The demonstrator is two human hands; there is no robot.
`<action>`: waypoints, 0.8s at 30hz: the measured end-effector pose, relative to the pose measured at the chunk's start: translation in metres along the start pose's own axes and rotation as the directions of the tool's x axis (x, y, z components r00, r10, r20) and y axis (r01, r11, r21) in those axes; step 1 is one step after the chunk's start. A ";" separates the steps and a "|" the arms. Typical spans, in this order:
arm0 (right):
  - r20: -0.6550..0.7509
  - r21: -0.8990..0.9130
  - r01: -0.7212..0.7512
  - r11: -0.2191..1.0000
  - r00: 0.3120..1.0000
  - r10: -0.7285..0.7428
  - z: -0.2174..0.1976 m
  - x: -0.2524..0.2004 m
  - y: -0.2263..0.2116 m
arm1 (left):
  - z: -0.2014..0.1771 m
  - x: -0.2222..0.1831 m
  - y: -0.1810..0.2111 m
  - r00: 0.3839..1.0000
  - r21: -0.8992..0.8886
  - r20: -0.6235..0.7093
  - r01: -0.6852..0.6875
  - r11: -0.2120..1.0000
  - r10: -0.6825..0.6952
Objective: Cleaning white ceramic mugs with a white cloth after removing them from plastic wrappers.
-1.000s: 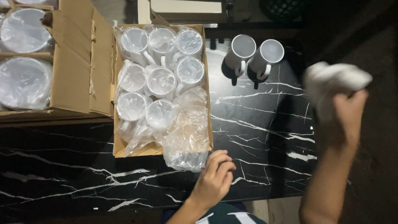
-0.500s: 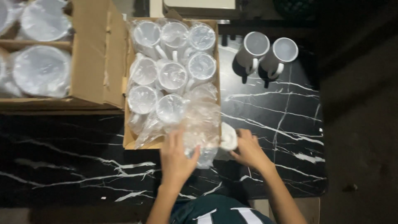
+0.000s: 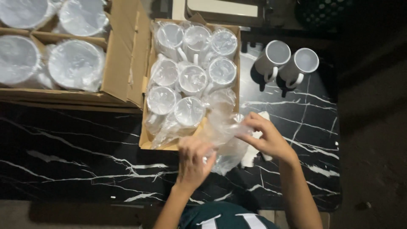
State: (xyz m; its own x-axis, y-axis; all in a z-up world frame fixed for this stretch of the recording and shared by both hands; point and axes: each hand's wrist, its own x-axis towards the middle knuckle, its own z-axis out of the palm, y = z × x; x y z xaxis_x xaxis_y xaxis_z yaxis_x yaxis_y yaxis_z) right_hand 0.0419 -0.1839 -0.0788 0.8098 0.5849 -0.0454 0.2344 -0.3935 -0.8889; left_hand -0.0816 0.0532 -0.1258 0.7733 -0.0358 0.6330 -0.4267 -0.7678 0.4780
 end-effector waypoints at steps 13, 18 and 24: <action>0.161 -0.135 0.449 0.883 0.889 -0.428 0.017 -0.007 -0.045 | -0.016 0.034 0.002 0.578 -0.531 0.395 0.778 0.335 -0.715; -0.343 0.001 0.164 0.986 0.927 -0.154 -0.004 0.060 0.011 | -0.010 0.015 -0.004 0.571 -0.514 0.389 0.786 0.344 -0.723; 0.064 -0.924 0.094 0.371 0.994 -0.094 0.039 0.119 0.088 | -0.003 0.006 0.000 0.562 -0.462 0.382 0.804 0.375 -0.734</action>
State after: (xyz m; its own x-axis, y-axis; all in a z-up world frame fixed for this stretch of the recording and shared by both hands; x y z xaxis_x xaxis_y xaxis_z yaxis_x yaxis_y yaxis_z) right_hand 0.1376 -0.1213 -0.1797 0.7482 0.6634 0.0090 0.6603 -0.7459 0.0872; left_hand -0.0782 0.0549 -0.1197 0.9267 0.2990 -0.2277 0.2448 -0.0205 0.9693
